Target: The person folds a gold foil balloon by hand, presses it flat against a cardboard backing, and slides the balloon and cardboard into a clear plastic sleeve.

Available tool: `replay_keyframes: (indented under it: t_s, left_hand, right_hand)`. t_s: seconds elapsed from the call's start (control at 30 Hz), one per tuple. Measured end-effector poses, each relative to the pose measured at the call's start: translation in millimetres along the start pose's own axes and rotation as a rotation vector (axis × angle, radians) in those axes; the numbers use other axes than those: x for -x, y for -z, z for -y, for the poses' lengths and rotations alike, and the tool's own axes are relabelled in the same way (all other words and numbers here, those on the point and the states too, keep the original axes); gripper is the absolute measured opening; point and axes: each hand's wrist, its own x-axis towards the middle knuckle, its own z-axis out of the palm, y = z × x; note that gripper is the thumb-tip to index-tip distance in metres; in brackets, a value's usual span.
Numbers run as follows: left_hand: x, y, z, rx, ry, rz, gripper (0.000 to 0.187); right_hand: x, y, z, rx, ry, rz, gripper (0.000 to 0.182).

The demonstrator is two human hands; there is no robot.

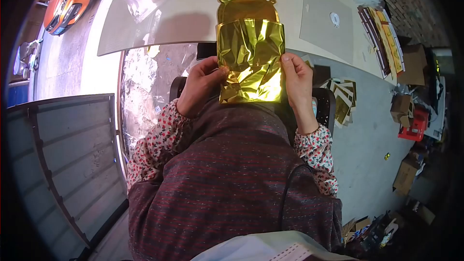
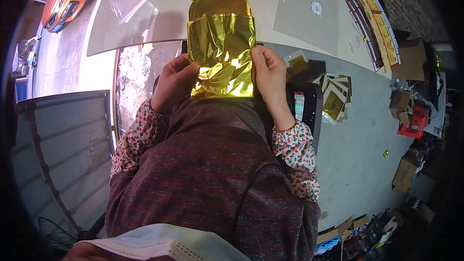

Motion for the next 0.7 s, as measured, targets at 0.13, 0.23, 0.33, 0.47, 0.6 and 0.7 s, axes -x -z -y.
replay_keyframes:
  t_s: [0.13, 0.23, 0.33, 0.47, 0.6, 0.7]
  left_hand:
    - [1.4, 2.7, 4.7, -0.022, -0.001, 0.018, 0.026]
    - [4.1, -1.2, -0.5, -0.024, -0.005, 0.066, 0.026]
    - [7.8, -10.4, -6.4, 0.024, 0.036, 0.070, 0.024]
    - [3.5, -10.1, -11.8, 0.135, 0.113, 0.038, 0.025]
    - [-3.5, -5.5, -6.8, -0.005, 0.011, -0.006, 0.026]
    - [-9.0, -0.9, 4.2, -0.102, -0.039, -0.032, 0.027]
  right_hand:
    - [2.0, -1.5, 2.5, -0.017, -0.006, 0.036, 0.020]
    - [-6.5, 3.6, -13.5, -0.073, -0.017, 0.049, 0.018]
    - [-7.9, 8.5, -20.7, -0.090, -0.003, 0.055, 0.017]
    - [0.4, -4.1, -7.4, -0.031, 0.001, -0.027, 0.021]
    - [-0.7, -5.9, -10.2, -0.047, -0.012, 0.001, 0.021]
    - [-1.2, -2.0, -10.5, -0.096, -0.061, 0.032, 0.021]
